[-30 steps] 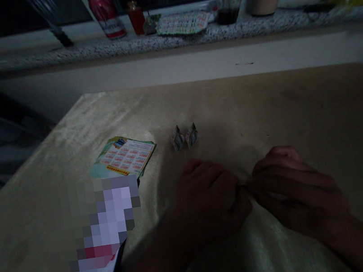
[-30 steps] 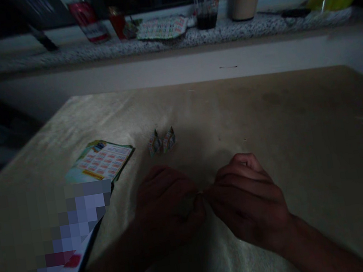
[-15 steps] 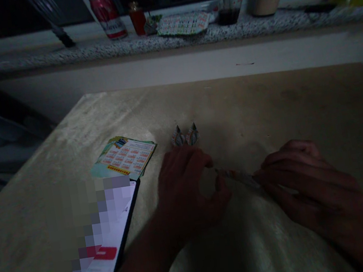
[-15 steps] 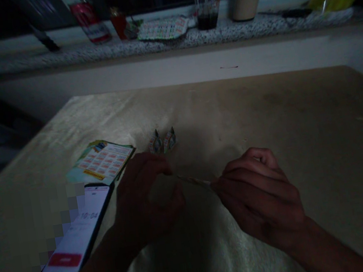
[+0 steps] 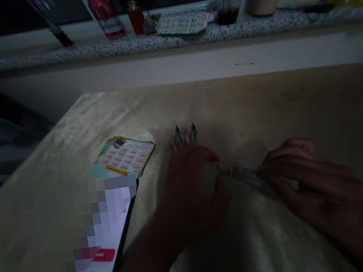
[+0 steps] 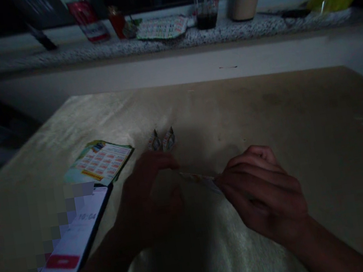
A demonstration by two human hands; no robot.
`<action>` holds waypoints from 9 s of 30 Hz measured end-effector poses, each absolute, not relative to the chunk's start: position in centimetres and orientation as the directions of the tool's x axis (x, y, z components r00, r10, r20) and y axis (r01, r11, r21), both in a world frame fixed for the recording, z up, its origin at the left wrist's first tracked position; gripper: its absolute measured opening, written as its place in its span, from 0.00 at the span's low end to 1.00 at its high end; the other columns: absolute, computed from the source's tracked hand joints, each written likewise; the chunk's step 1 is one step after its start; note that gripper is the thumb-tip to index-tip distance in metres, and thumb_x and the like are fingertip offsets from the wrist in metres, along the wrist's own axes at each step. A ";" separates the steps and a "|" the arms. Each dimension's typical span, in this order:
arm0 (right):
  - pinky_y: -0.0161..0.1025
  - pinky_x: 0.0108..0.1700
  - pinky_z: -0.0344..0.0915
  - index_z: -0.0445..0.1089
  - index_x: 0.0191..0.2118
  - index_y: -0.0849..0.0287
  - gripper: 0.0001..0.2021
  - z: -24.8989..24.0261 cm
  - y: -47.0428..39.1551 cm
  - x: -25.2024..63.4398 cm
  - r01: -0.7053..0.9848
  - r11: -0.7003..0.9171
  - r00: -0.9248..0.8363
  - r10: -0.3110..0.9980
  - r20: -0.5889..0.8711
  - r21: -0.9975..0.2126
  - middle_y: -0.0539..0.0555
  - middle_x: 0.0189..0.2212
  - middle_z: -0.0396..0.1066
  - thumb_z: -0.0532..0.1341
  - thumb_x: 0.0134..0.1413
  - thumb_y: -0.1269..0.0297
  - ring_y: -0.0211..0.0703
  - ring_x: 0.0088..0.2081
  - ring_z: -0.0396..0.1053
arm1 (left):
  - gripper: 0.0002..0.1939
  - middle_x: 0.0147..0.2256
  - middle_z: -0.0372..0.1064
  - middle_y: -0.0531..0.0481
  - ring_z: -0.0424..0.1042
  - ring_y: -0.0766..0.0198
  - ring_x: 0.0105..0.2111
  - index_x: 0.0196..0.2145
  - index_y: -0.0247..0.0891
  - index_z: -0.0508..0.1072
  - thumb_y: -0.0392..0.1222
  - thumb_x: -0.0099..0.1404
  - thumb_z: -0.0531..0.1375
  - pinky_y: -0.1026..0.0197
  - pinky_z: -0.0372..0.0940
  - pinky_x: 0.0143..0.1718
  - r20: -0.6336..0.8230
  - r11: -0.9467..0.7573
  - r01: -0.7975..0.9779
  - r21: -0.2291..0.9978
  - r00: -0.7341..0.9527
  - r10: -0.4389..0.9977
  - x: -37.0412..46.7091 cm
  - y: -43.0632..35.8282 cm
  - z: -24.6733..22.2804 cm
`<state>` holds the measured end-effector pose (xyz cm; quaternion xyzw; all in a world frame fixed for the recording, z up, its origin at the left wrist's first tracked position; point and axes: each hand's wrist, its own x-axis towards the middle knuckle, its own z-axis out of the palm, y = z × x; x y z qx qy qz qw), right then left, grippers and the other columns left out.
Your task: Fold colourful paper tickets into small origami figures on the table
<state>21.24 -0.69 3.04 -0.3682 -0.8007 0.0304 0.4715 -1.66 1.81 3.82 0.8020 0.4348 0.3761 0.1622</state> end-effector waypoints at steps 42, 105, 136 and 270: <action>0.30 0.24 0.69 0.80 0.31 0.56 0.07 2.8 -1.6 19.5 0.277 0.280 -0.031 0.959 0.283 -0.919 0.51 0.26 0.76 0.65 0.59 0.68 0.37 0.25 0.73 | 0.05 0.29 0.80 0.51 0.78 0.62 0.30 0.31 0.41 0.83 0.43 0.61 0.68 0.62 0.71 0.33 -0.191 0.203 0.003 0.979 0.350 0.917 -0.7 1.2 2.2; 0.34 0.26 0.66 0.75 0.34 0.55 0.07 1.2 -1.2 19.9 0.291 0.085 -0.074 0.995 0.066 -0.953 0.50 0.28 0.75 0.66 0.59 0.58 0.38 0.27 0.70 | 0.25 0.34 0.81 0.51 0.79 0.65 0.32 0.49 0.37 0.75 0.31 0.54 0.72 0.67 0.71 0.33 -0.299 0.377 -0.132 0.917 0.401 0.866 -0.2 1.4 2.0; 0.47 0.41 0.66 0.68 0.33 0.56 0.07 0.8 -0.4 20.3 0.587 0.576 -0.325 0.812 0.485 -0.570 0.52 0.31 0.72 0.62 0.58 0.75 0.46 0.36 0.70 | 0.21 0.46 0.78 0.45 0.79 0.55 0.43 0.57 0.42 0.68 0.41 0.67 0.64 0.56 0.74 0.41 -0.119 0.078 0.128 0.989 0.353 0.928 -0.6 0.9 1.1; 0.65 0.60 0.56 0.78 0.36 0.48 0.04 -0.8 0.6 21.0 0.813 0.363 -0.352 0.929 0.113 -0.454 0.52 0.62 0.67 0.65 0.56 0.63 0.62 0.65 0.60 | 0.06 0.63 0.63 0.41 0.61 0.42 0.63 0.32 0.39 0.80 0.43 0.64 0.64 0.34 0.55 0.60 0.041 -0.245 0.851 0.465 0.256 0.966 0.6 0.9 -0.2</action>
